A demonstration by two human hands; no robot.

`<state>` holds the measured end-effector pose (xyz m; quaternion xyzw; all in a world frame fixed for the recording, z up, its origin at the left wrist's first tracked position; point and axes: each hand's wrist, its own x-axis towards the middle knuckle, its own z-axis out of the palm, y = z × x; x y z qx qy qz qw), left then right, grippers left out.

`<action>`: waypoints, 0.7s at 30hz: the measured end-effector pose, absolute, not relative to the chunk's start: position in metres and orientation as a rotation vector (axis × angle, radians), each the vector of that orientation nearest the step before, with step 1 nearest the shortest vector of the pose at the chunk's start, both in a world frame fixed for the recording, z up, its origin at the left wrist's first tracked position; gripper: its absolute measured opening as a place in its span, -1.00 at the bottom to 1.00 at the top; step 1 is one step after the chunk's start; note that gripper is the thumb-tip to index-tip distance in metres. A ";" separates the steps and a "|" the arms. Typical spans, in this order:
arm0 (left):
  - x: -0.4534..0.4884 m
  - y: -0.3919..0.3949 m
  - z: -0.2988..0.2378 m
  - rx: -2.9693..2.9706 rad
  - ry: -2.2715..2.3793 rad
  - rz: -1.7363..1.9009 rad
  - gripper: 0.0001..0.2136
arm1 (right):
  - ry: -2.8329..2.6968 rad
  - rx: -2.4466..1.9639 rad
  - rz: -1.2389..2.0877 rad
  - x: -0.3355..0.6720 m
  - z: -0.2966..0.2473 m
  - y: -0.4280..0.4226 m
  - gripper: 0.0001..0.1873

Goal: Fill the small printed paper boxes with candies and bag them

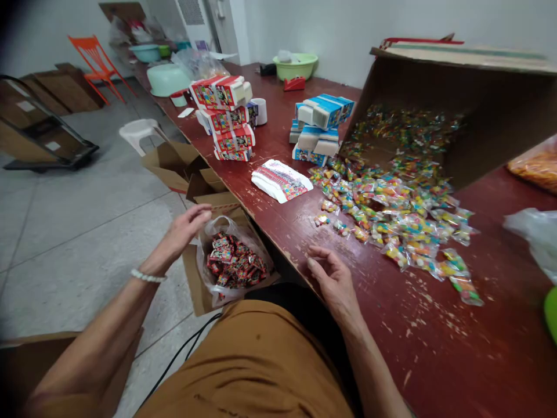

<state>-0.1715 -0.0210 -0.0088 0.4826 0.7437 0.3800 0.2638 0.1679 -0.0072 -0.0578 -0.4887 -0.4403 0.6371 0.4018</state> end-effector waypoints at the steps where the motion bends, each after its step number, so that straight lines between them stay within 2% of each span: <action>1: -0.173 -0.010 -0.006 1.416 2.057 1.011 -0.55 | -1.128 -1.252 1.586 0.167 -0.060 -0.006 -0.47; 6: -0.132 0.064 0.001 2.063 2.126 0.766 -0.59 | -1.342 -1.287 1.391 0.162 -0.076 -0.006 -0.59; 9: -0.103 0.107 0.002 2.284 2.002 0.610 -0.45 | -1.515 -1.294 1.185 0.161 -0.078 -0.007 -0.72; 11: -0.090 0.131 0.003 2.407 1.942 0.484 -0.31 | -1.570 -1.301 1.107 0.160 -0.075 -0.007 -0.76; 13: -0.083 0.151 0.003 2.466 1.925 0.360 -0.26 | -1.586 -1.299 1.047 0.159 -0.073 -0.006 -0.79; 17: -0.073 0.176 -0.004 2.451 1.992 0.183 -0.38 | -1.611 -1.265 0.947 0.158 -0.071 -0.004 -0.85; 21: -0.062 0.177 -0.015 2.403 2.067 0.146 -0.43 | -1.616 -1.229 0.908 0.158 -0.072 -0.003 -0.87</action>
